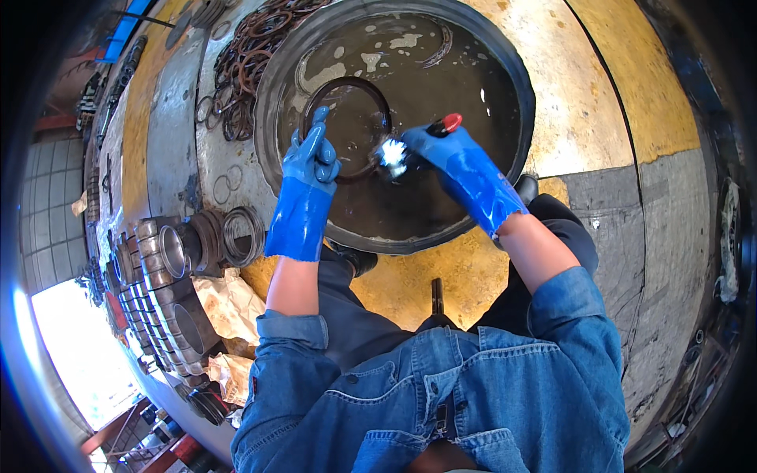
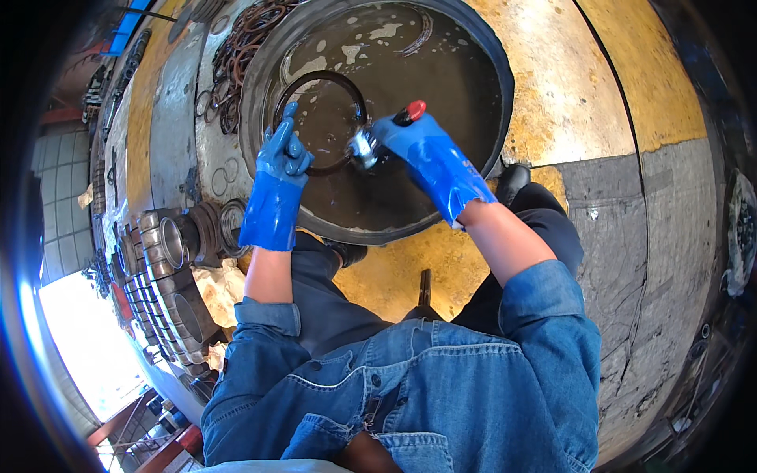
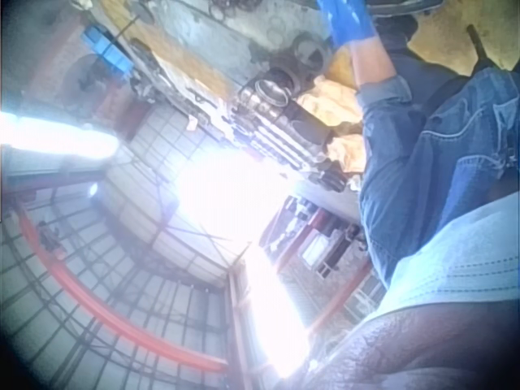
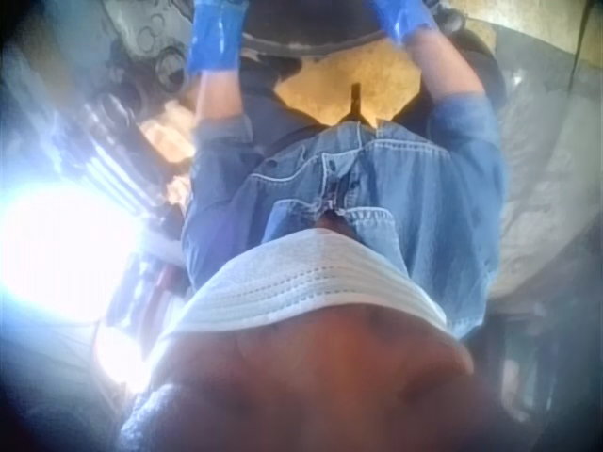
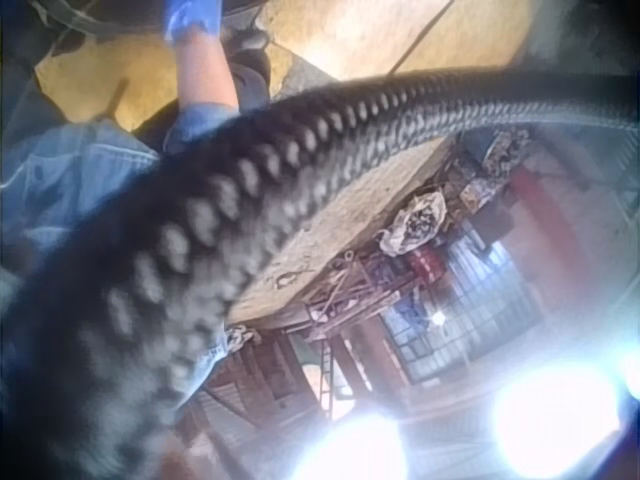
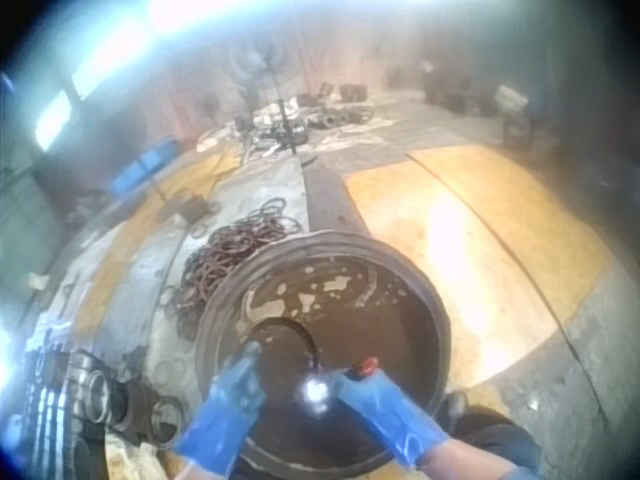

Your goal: The person cleans a large metal ring and several smaller components in a basin of dark fluid using a brush.

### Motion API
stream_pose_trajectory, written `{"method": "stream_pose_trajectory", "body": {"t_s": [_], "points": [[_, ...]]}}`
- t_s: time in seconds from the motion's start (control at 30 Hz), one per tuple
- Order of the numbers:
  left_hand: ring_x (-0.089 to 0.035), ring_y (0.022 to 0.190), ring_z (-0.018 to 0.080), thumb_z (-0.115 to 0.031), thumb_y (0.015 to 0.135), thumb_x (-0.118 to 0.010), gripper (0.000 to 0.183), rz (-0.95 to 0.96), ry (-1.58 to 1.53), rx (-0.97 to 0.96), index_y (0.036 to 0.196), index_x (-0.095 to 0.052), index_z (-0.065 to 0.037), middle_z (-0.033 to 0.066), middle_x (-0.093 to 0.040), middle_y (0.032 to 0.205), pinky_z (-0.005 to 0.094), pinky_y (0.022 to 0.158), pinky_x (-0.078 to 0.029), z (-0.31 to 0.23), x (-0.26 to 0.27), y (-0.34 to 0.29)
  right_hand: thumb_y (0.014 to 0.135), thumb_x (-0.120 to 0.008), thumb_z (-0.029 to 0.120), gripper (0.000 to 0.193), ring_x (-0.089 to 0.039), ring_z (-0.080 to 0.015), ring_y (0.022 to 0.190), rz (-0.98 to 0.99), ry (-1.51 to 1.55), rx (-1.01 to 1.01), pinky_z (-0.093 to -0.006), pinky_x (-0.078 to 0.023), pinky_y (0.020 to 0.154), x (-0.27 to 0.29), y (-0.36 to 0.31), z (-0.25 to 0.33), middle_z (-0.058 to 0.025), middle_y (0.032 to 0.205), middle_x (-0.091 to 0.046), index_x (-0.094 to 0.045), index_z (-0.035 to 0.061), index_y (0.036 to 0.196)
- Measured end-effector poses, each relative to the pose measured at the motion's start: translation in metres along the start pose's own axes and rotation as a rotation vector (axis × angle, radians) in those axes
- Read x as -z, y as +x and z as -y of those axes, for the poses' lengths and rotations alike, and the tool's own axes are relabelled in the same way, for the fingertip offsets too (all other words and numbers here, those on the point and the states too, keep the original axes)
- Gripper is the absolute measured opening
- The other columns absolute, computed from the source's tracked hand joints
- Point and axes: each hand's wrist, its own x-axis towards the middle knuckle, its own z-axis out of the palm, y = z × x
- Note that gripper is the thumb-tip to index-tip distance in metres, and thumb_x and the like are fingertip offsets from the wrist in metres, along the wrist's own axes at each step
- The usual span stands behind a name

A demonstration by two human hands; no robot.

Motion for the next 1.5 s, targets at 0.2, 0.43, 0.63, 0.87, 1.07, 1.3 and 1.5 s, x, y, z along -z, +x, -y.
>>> {"method": "stream_pose_trajectory", "body": {"t_s": [0.2,0.43,0.63,0.87,1.07,1.3,1.5], "points": [[-0.047,0.045,0.009,-0.016,0.103,-0.064,0.036,-0.098,0.168,-0.044,0.138,-0.062,-0.008,0.0023,-0.065,0.069,0.0246,0.046,-0.037,0.007,-0.01,0.005,0.093,-0.073,0.018,0.026,-0.072,-0.0165,0.08,0.131,0.051,-0.056,-0.03,-0.057,0.073,0.0,-0.012,-0.006,-0.0103,0.095,-0.077,-0.077,-0.0033,0.108],[-0.074,0.091,0.0292,0.002,0.079,-0.073,0.039,0.438,1.074,-0.77,0.116,-0.071,-0.01,0.0118,-0.077,0.106,0.0371,0.08,-0.059,0.025,-0.024,0.022,0.089,-0.07,0.028,0.024,-0.076,-0.0283,0.084,-0.457,-0.577,0.216,-0.0375,-0.058,0.082,0.039,0.009,0.035,-0.017,0.089,-0.077,-0.08,0.0084,0.098],[-0.068,0.114,0.0387,0.001,0.069,-0.073,0.055,0.29,1.601,-1.103,0.123,-0.071,-0.01,0.0156,-0.071,0.125,0.0491,0.098,-0.055,0.026,-0.042,0.002,0.09,-0.071,0.024,0.02,-0.074,-0.0202,0.083,-0.044,-0.464,0.186,-0.0342,-0.058,0.081,0.023,0.005,0.027,-0.0125,0.088,-0.077,-0.079,0.0077,0.099],[-0.067,0.119,0.0332,-0.015,0.096,-0.07,0.058,-0.038,0.358,0.046,0.15,-0.049,-0.007,0.0188,-0.065,0.136,0.046,0.101,-0.054,0.043,0.004,0.016,0.086,-0.066,0.031,0.026,-0.072,-0.0345,0.081,0.267,-0.654,0.042,-0.0437,-0.057,0.077,-0.016,-0.018,0.009,-0.0185,0.087,-0.074,-0.075,0.0078,0.093],[-0.072,0.101,0.0264,-0.022,0.099,-0.071,0.046,0.025,0.253,0.307,0.136,-0.055,-0.001,0.018,-0.071,0.119,0.0386,0.088,-0.06,0.042,-0.015,0.0,0.087,-0.065,0.035,0.029,-0.071,-0.0406,0.092,0.281,-0.882,0.065,-0.0469,-0.057,0.082,-0.021,-0.024,0.002,-0.0197,0.097,-0.074,-0.075,0.0099,0.096],[-0.073,0.096,0.022,-0.015,0.097,-0.069,0.04,0.102,0.436,0.359,0.133,-0.062,0.001,0.0124,-0.073,0.116,0.0341,0.084,-0.059,0.045,0.002,0.007,0.091,-0.07,0.026,0.025,-0.071,-0.017,0.081,-0.042,-0.476,0.086,-0.0311,-0.056,0.082,0.012,-0.01,0.035,-0.0105,0.09,-0.076,-0.077,0.0042,0.101],[-0.072,0.097,0.0225,-0.009,0.097,-0.064,0.038,0.253,0.421,0.262,0.133,-0.063,0.002,0.0112,-0.072,0.116,0.0349,0.082,-0.059,0.049,0.002,0.002,0.093,-0.073,0.022,0.023,-0.07,-0.012,0.084,0.131,-0.264,0.24,-0.0292,-0.057,0.083,-0.009,-0.001,0.006,-0.0084,0.094,-0.078,-0.079,0.0042,0.106]]}}
